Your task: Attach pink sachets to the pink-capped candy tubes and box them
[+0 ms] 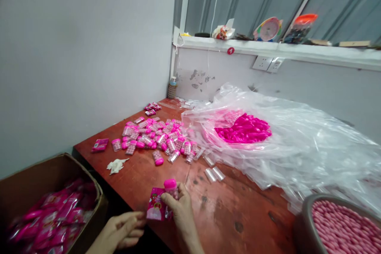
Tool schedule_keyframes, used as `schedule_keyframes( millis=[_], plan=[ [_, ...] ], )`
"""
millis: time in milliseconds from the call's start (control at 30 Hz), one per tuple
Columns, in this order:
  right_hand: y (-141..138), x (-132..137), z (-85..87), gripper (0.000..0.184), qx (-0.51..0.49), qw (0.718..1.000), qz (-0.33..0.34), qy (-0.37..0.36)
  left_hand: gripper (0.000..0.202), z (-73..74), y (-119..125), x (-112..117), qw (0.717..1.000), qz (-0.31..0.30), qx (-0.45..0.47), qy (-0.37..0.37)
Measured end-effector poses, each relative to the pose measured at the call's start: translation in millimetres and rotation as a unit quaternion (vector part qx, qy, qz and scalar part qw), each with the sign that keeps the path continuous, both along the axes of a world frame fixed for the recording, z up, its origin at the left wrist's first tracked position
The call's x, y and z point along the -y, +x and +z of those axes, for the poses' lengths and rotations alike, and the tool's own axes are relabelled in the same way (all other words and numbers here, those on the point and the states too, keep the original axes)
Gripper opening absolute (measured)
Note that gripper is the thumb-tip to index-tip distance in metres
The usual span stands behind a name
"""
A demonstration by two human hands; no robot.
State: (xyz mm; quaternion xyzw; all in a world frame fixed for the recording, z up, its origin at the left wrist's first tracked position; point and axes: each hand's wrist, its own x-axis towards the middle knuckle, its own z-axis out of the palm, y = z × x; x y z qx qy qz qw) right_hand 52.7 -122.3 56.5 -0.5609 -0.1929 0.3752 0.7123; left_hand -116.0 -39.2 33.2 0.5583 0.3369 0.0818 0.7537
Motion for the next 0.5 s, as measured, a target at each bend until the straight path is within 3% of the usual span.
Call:
schedule_keyframes(
  millis=[67, 167, 300, 500],
  plan=[
    [-4.7, 2.8, 2.6, 0.022, 0.002, 1.000, 0.009, -0.009, 0.053, 18.0, 20.3, 1.9, 0.994, 0.002, 0.089, -0.064],
    [-10.5, 7.0, 7.5, 0.024, 0.017, 0.999, -0.007, -0.037, 0.041, 29.3, 42.4, 8.9, 0.991, 0.024, 0.109, -0.077],
    [-14.3, 10.7, 7.4, 0.025, 0.022, 0.998, -0.039, -0.047, 0.037, 22.9, 49.2, 17.5, 0.991, 0.028, 0.102, -0.080],
    [-20.0, 12.3, 8.4, 0.024, 0.020, 0.998, -0.032, -0.040, 0.034, 18.6, 45.6, 16.6, 0.986, 0.031, 0.126, -0.100]
  ],
)
